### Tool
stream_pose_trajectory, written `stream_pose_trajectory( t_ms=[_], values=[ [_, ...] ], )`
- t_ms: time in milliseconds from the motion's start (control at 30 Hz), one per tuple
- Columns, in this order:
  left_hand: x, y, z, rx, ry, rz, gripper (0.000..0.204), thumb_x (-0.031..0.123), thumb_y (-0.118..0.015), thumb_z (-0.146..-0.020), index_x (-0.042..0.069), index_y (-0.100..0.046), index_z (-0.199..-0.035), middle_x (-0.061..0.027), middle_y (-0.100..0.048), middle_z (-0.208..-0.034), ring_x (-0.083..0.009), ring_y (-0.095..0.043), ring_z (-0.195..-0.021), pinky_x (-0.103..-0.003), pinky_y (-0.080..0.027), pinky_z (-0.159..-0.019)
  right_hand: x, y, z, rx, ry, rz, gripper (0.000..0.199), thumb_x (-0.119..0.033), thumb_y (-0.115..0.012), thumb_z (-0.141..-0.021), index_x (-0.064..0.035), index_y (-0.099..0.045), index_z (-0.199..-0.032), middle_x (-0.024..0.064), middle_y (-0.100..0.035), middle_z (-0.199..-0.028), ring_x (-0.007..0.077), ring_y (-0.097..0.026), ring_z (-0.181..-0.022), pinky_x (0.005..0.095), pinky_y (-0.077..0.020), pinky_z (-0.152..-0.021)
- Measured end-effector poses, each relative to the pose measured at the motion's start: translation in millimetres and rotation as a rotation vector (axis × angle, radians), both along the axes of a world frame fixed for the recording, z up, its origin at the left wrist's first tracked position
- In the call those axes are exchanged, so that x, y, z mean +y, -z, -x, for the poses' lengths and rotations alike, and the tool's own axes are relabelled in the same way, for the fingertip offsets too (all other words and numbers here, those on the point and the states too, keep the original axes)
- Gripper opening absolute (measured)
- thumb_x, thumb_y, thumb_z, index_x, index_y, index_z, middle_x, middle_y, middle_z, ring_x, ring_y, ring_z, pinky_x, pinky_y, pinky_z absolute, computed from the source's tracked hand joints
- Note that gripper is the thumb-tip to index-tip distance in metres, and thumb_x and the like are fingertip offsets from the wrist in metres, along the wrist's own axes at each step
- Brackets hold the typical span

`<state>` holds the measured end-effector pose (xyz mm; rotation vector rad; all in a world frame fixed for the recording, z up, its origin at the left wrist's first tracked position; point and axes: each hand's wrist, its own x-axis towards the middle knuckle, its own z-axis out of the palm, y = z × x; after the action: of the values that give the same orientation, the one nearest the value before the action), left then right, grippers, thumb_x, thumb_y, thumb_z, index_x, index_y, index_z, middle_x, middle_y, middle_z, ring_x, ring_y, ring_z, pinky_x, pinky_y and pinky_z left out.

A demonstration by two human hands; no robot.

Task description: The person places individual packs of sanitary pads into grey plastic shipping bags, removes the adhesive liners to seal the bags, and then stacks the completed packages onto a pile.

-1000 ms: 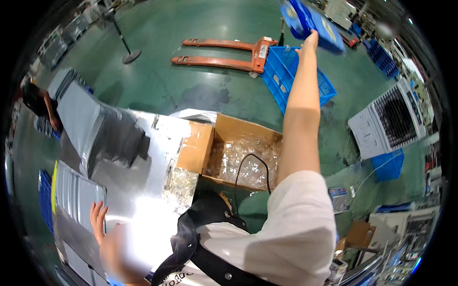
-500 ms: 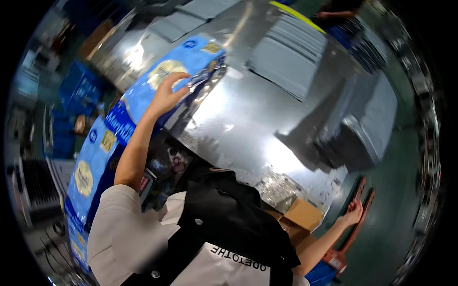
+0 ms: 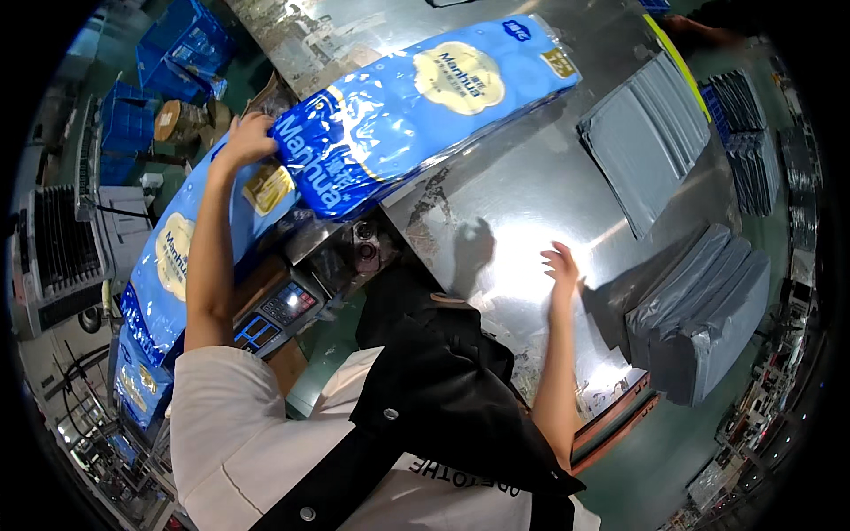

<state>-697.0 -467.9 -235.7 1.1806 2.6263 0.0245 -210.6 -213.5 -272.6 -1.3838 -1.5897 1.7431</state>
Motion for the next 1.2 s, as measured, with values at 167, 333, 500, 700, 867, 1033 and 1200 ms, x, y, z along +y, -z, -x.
stream_pose_trajectory(
  t_ms=[167,333,500,700,867,1033,1200],
  values=[
    [30.3,5.3,4.4,-0.017,0.092,0.1,0.031,0.021,-0.048,-0.058,-0.004,-0.06,-0.072,-0.0223,-0.059,-0.087,-0.0358,-0.051,-0.093,-0.051,-0.016,-0.102,-95.3,74.1,141.2,0.079,-0.29,0.586,0.089,-0.047,-0.062,-0.075,-0.0035,-0.014,-0.136,0.0122,-0.05,-0.118,0.0194,-0.049,-0.104,0.0345,-0.0414,-0.082],
    [23.9,8.3,-39.6,-0.08,0.121,-0.243,0.019,0.013,-0.052,-0.053,-0.002,-0.059,-0.064,-0.0197,-0.057,-0.073,-0.0331,-0.054,-0.082,-0.047,-0.019,-0.103,-115.2,68.6,179.2,0.541,-0.091,0.868,0.089,-0.039,-0.066,-0.074,-0.0019,-0.014,-0.136,0.012,-0.046,-0.123,0.0214,-0.041,-0.115,0.0379,-0.0348,-0.093],
    [56.2,6.2,-130.1,-0.626,0.052,-0.612,0.014,0.011,-0.051,-0.058,-0.001,-0.048,-0.052,-0.0109,-0.051,-0.056,-0.0211,-0.048,-0.056,-0.031,-0.037,-0.06,-61.9,53.0,106.3,0.473,0.057,0.863,0.033,-0.02,-0.062,-0.075,-0.0051,-0.054,-0.103,0.0075,-0.059,-0.101,0.019,-0.056,-0.093,0.0328,-0.0447,-0.084],
    [145.3,70.5,-222.1,-1.99,-0.788,-0.596,0.059,0.048,-0.052,-0.082,0.007,-0.042,-0.124,-0.0128,-0.055,-0.109,-0.0215,-0.055,-0.093,-0.034,-0.047,-0.075,-14.2,-51.9,-0.3,0.233,0.065,0.53,0.077,-0.019,-0.061,-0.067,-0.002,-0.023,-0.132,0.0132,-0.052,-0.106,0.0221,-0.05,-0.099,0.0326,-0.0359,-0.092],
    [208.3,45.3,-278.9,-2.169,-0.513,-0.628,0.074,0.056,-0.04,-0.082,0.0,-0.032,-0.13,-0.021,-0.048,-0.118,-0.0311,-0.053,-0.104,-0.04,-0.048,-0.084,-43.7,-105.0,-63.2,-0.077,-0.073,0.04,0.093,-0.023,-0.067,-0.062,0.0001,-0.015,-0.136,0.0214,-0.04,-0.121,0.0308,-0.038,-0.116,0.037,-0.0286,-0.099],
    [242.6,90.7,-334.3,-2.141,-0.41,-0.342,0.073,0.04,-0.055,-0.077,-0.001,-0.028,-0.131,-0.0225,-0.046,-0.12,-0.0292,-0.054,-0.102,-0.039,-0.049,-0.08,-88.7,-56.9,-129.9,0.016,0.116,0.099,0.094,-0.012,-0.074,-0.062,0.0005,-0.016,-0.135,0.0186,-0.032,-0.129,0.0277,-0.03,-0.122,0.0356,-0.0271,-0.101],
    [265.5,152.1,-374.2,-1.516,-0.092,-0.302,0.083,0.036,-0.062,-0.072,-0.001,-0.021,-0.133,-0.0213,-0.038,-0.126,-0.0276,-0.045,-0.112,-0.035,-0.04,-0.09,-68.0,29.8,-148.2,0.008,0.197,0.271,0.085,-0.026,-0.069,-0.073,0.0013,-0.017,-0.134,0.0171,-0.031,-0.131,0.0264,-0.03,-0.122,0.0366,-0.0264,-0.1]
  ],
)
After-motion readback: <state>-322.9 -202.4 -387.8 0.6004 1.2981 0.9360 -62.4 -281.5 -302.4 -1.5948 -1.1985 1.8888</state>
